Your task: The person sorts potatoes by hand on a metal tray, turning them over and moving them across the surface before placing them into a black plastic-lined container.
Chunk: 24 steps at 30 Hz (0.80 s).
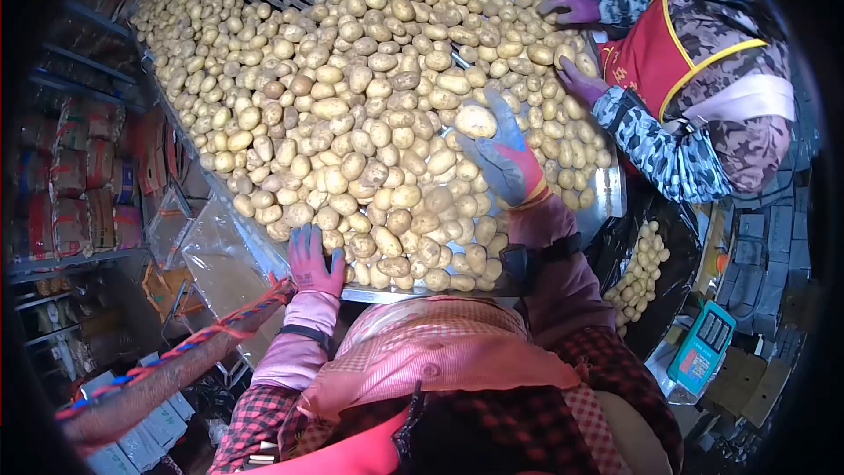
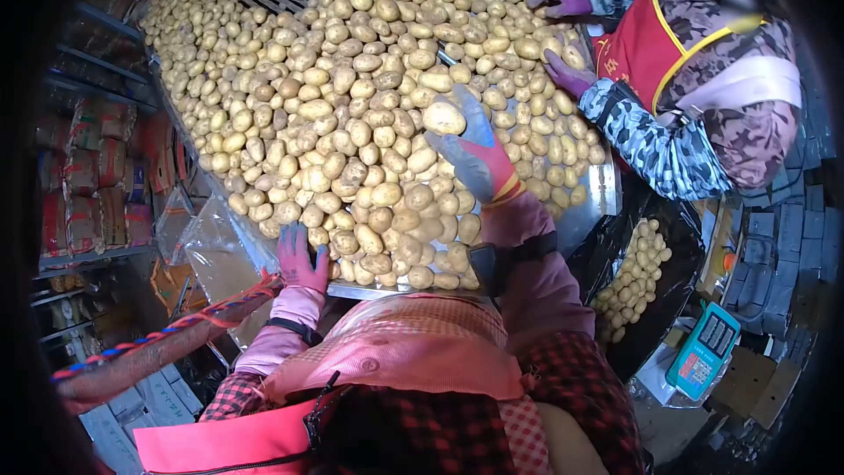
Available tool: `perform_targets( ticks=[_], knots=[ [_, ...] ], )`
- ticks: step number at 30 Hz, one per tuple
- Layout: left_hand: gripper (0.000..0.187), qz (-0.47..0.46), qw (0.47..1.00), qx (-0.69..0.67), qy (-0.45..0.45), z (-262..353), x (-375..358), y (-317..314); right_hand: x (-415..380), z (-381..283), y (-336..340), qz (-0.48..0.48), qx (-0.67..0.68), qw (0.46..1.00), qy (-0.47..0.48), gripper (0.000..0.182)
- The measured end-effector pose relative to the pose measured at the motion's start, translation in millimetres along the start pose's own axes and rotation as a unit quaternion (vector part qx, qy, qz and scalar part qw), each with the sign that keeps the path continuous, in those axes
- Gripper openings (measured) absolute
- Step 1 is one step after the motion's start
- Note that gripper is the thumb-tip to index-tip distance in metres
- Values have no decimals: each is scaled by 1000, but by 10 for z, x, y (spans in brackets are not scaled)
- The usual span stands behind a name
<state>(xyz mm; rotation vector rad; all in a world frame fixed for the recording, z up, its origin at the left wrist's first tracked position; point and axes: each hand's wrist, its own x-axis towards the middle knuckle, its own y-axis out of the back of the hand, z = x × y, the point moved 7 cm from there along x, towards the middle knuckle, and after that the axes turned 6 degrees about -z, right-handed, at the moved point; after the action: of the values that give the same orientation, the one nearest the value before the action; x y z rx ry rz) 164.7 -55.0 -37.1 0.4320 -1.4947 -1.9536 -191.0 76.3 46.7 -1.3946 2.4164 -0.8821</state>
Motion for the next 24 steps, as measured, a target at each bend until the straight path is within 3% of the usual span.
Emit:
perform_targets(
  ticks=[2, 5, 7, 9, 10, 12, 15, 16, 18, 19, 20, 21, 22, 24],
  knots=[
    [66, 30, 999, -24, -6, 2, 8, 22, -99, 64, -83, -7, -20, 998, -53, 66],
    [72, -11, 977, -214, -22, 427, 216, 409, -293, 222, -288, -2, -87, 984, -157, 62],
    [78, 4, 967, -235, -99, 804, 256, 608, -461, 514, -488, -16, -132, 956, -260, 62],
    [78, -66, 947, -279, -143, 1066, 254, 687, -751, 815, -829, -103, -130, 936, -309, 62],
    [78, -91, 901, -413, -96, 1032, 196, 649, -855, 858, -979, -142, -139, 927, -319, 63],
    [77, -124, 744, -656, -15, 971, 85, 601, -944, 739, -1207, -203, -153, 919, -300, 62],
    [74, -170, 589, -788, 52, 888, -230, 834, -937, 448, -1219, -26, -146, 966, -210, 57],
    [71, -158, 508, -846, 32, 877, -337, 819, -953, 463, -1123, -7, -151, 966, -211, 54],
    [74, -166, 463, -870, 27, 838, -627, 963, -936, 687, -935, -8, -171, 956, -240, 53],
    [70, -167, 406, -899, -7, 714, -816, 898, -1023, 825, -891, -35, -159, 957, -240, 54],
    [64, -133, 324, -936, 31, 644, -1018, 1035, -1108, 964, -843, -61, -148, 957, -241, 54],
    [57, -167, 278, -946, -3, 619, -1167, 1233, -1142, 1258, -667, -89, -79, 947, -298, 55],
    [53, -111, 310, -944, 18, 440, -1355, 1368, -1327, 1215, -874, -43, -164, 940, -297, 54],
    [43, -13, 323, -942, 86, 109, -1659, 1488, -1547, 1196, -1263, -92, -178, 934, -297, 53]
  ],
)
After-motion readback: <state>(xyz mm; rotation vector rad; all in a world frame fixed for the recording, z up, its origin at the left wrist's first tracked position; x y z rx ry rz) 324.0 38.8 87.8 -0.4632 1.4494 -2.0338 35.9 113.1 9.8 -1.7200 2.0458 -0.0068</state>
